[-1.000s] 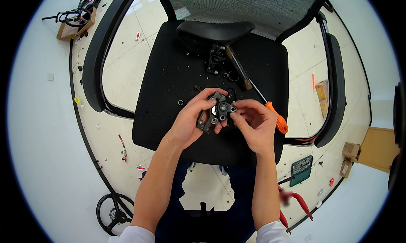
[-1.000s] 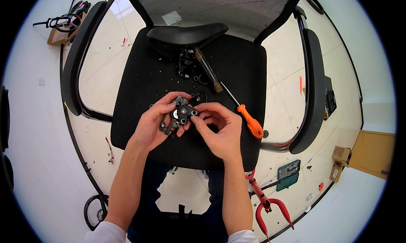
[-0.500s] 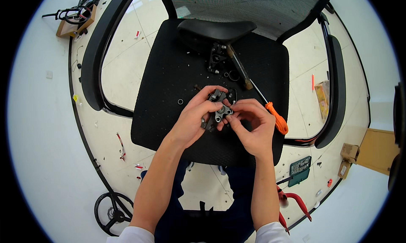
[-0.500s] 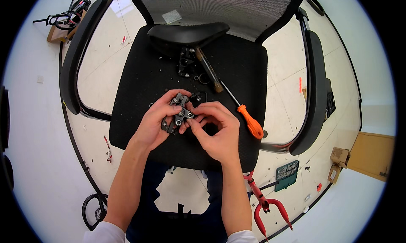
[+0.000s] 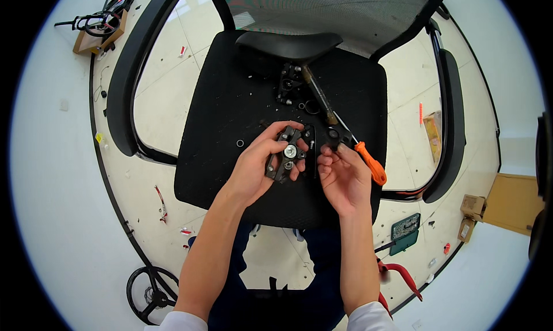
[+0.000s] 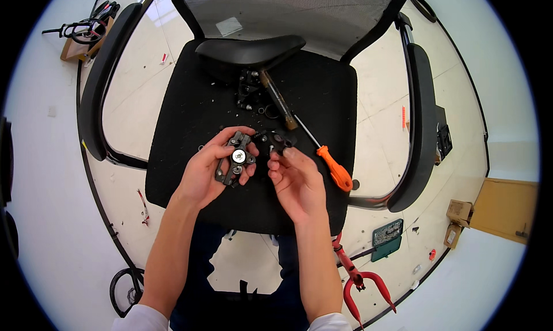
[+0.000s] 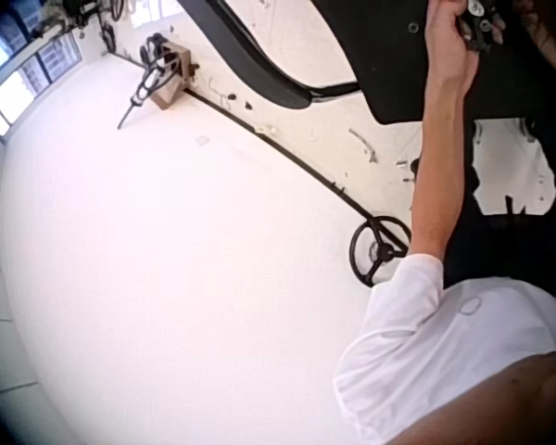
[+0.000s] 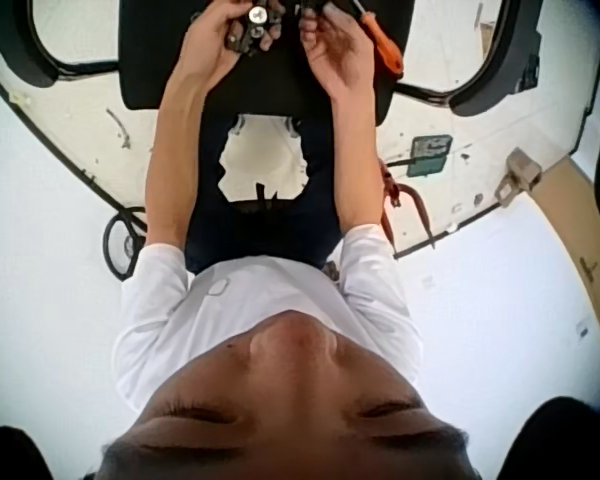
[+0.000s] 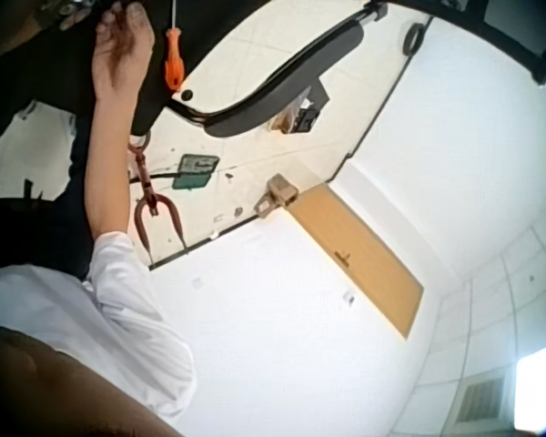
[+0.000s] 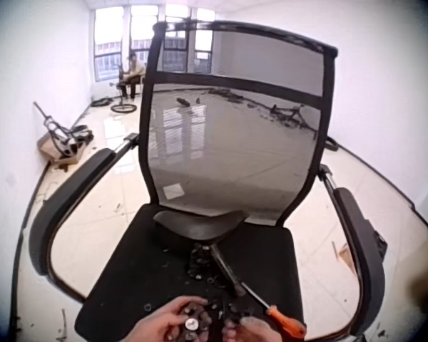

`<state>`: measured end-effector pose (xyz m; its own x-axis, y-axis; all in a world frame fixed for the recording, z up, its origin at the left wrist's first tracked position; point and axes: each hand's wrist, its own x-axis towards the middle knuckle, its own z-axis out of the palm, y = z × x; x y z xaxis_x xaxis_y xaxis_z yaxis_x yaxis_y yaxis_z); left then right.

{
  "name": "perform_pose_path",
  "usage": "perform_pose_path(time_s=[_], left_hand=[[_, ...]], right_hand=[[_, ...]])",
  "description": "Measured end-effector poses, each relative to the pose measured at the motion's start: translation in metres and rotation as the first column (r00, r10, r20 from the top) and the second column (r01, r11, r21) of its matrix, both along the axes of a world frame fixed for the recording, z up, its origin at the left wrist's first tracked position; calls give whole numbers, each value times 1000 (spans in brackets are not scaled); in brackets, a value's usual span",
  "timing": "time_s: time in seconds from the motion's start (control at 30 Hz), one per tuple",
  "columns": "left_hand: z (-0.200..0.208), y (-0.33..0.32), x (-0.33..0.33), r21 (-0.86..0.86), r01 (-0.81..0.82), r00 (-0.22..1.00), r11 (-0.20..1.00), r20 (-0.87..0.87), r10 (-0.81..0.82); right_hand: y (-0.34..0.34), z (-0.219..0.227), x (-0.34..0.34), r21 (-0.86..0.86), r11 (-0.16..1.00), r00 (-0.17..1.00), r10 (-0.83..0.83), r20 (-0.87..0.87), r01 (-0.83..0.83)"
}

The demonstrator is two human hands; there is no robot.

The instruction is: The person sits on a chair and assembles small mechanical components using a screwdriver and Allen key. They repeatedly insert, tighten, and remove screws and small parts on the chair seat.

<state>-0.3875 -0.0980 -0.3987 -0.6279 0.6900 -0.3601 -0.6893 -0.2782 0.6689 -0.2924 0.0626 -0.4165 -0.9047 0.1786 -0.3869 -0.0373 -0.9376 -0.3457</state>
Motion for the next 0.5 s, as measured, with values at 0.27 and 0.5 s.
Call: perform_pose_path(time_s=[0.27,0.5], left_hand=[[3,1,1,-6,1,1000,1000,0,-1],[1,-2,-1,80,21,999,997,29,-23]], right_hand=[[-1,-1,-1,108,994,999,30,31,-33],[-5,5,-1,97,994,998,51,-39,-47]])
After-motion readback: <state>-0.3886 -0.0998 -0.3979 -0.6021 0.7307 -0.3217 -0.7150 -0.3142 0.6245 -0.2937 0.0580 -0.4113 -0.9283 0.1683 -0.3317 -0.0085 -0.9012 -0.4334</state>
